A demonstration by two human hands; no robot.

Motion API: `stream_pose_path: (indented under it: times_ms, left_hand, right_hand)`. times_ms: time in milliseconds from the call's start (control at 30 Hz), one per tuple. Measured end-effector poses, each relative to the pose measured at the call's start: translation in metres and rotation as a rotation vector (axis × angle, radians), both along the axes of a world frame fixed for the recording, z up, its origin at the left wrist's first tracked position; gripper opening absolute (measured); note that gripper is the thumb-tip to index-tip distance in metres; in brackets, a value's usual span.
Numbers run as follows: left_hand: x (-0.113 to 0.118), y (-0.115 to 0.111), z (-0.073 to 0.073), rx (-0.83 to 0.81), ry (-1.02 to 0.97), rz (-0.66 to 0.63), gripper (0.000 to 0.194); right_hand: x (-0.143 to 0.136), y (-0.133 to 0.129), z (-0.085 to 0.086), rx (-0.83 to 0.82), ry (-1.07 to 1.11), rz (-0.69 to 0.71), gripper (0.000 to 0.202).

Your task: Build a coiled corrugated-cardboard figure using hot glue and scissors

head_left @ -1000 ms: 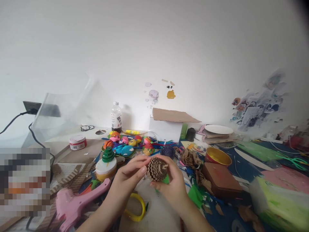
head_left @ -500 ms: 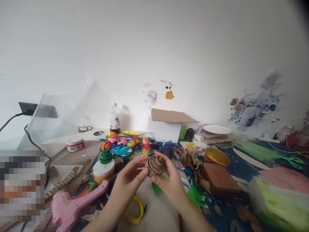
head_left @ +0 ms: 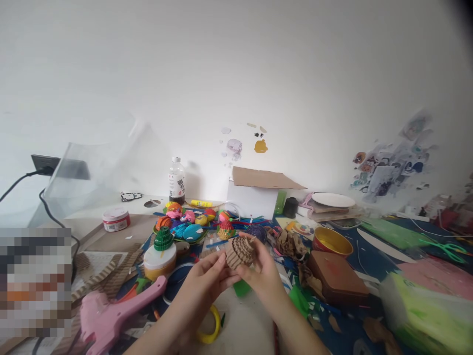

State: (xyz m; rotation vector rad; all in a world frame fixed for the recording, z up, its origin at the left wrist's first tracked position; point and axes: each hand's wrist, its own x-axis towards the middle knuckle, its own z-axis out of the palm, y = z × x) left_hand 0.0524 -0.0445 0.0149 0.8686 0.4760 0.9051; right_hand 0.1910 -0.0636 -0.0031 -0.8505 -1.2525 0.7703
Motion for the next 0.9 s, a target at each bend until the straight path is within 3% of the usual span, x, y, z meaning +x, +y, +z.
stream_pose_path:
  times_ms: [300, 533, 700, 900]
  left_hand:
    - [0.000, 0.000, -0.001, -0.007, -0.020, 0.008, 0.030]
    - [0.000, 0.001, -0.002, -0.013, -0.066, -0.007, 0.026]
    - [0.001, 0.001, -0.004, -0.071, -0.082, -0.004, 0.026]
    - [0.001, 0.000, -0.004, -0.121, -0.071, 0.007, 0.018]
  right_hand:
    - [0.005, 0.003, -0.003, -0.009, -0.059, 0.025, 0.055]
    - [0.002, 0.001, -0.003, -0.003, -0.043, -0.008, 0.062]
    - [0.004, 0.006, -0.011, -0.044, -0.004, 0.017, 0.058]
    - [0.009, 0.008, -0.006, -0.074, 0.031, 0.033, 0.048]
